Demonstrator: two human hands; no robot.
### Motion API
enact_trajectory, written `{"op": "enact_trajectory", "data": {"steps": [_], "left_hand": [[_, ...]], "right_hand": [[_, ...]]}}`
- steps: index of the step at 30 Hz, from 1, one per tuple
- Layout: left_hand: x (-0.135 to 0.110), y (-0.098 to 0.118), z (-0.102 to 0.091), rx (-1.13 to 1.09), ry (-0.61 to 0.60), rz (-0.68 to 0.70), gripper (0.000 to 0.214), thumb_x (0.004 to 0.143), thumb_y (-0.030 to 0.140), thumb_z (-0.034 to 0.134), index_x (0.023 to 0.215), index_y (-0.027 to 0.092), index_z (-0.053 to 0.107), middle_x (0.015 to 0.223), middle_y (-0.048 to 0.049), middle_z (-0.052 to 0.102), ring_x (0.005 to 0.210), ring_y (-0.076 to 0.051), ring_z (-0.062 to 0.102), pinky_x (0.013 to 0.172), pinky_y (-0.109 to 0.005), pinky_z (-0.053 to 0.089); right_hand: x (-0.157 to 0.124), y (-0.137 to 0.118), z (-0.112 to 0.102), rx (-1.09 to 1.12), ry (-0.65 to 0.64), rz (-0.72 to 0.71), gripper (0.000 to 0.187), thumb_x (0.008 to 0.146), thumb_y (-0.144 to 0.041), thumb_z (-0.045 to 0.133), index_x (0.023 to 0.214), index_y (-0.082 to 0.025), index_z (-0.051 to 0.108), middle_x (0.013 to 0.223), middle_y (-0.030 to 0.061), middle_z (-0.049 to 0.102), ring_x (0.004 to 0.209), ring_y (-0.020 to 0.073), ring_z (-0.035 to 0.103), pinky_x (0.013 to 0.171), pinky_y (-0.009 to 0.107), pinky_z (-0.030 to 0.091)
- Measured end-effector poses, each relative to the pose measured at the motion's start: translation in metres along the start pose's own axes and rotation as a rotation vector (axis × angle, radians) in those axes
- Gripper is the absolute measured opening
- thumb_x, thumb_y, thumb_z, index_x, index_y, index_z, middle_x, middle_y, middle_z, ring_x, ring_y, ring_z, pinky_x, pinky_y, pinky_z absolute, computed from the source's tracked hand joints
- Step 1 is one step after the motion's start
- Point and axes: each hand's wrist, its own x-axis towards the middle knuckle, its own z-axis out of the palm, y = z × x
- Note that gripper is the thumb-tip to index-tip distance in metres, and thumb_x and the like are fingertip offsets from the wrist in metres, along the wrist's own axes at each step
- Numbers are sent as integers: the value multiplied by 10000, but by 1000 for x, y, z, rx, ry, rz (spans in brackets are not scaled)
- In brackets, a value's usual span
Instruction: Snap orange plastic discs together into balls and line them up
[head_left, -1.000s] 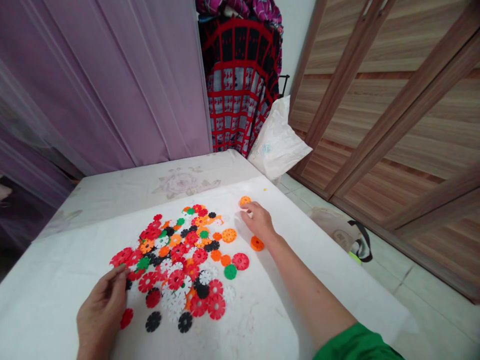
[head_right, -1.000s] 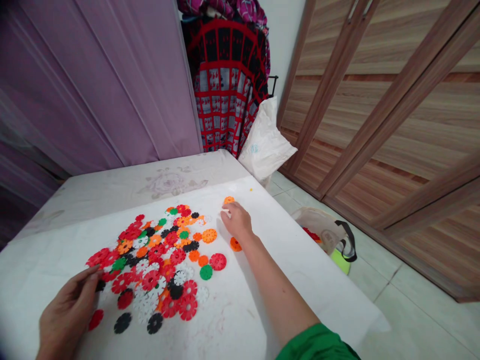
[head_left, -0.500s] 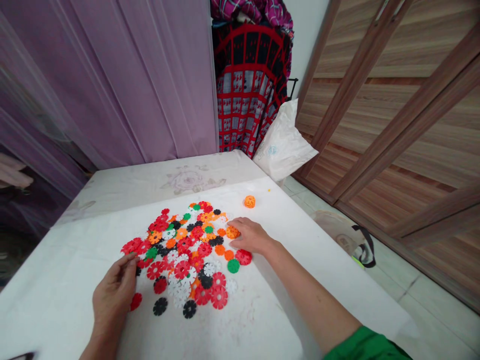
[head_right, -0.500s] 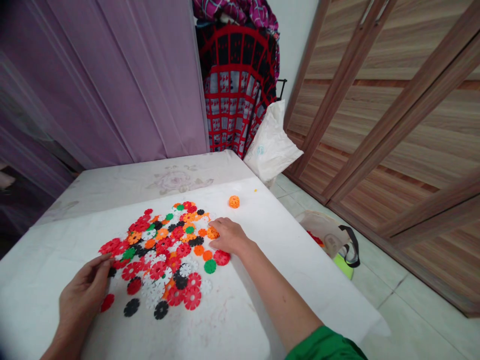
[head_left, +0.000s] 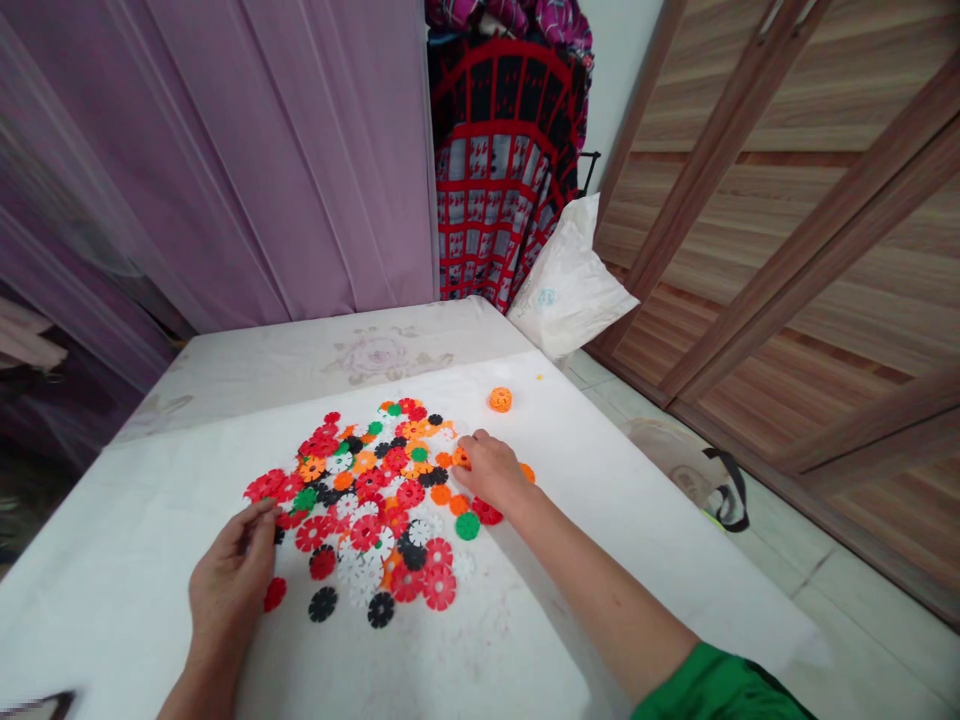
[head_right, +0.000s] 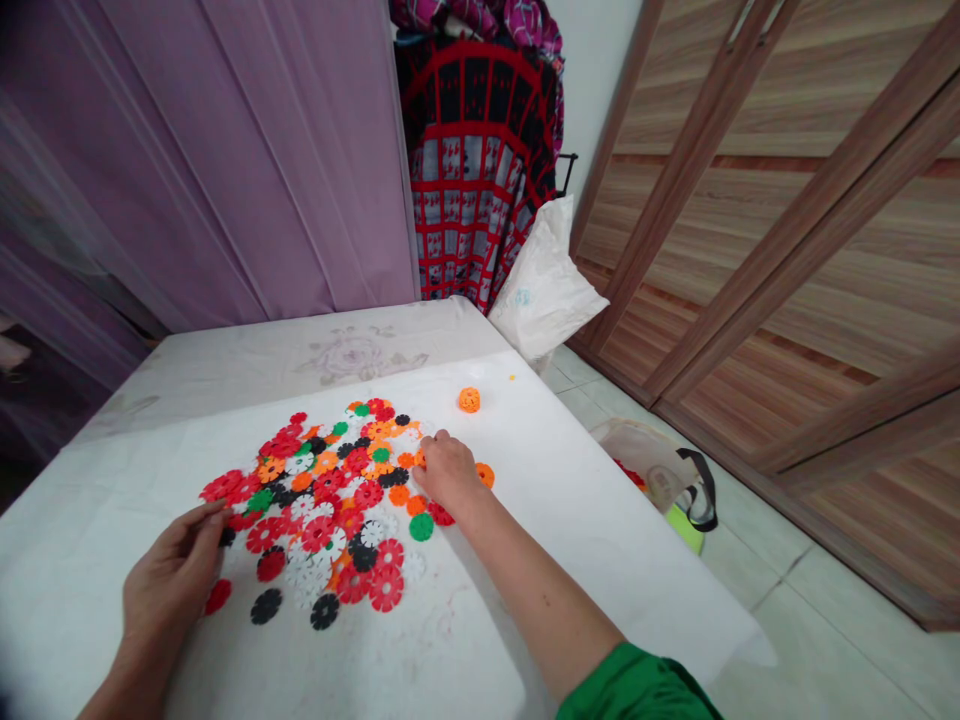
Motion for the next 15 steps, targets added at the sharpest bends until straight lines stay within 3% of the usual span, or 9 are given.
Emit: {"op": "enact_trajectory", "data": {"steps": [4,15], "left_hand": [[1,-1,0,-16,-15,-39,435,739,561,564,1019,254,695,907,-3,746,864,-191,691,886,-323,554],[0,6,-3,19,-39,-69,440,735,566,554,1028,265,688,957,-14,743,931,-216,686,954,-375,524]], "right_hand": [[0,0,-6,19,-64,-13,340,831,-239,573,1164,-196,629,1141,94,629,1055,220,612,864,288,437],[9,-2,-7,-41,-98,-39,338,808,-282,622,1123,-164,655,1126,138,649,1020,255,639,847,309,462]]}}
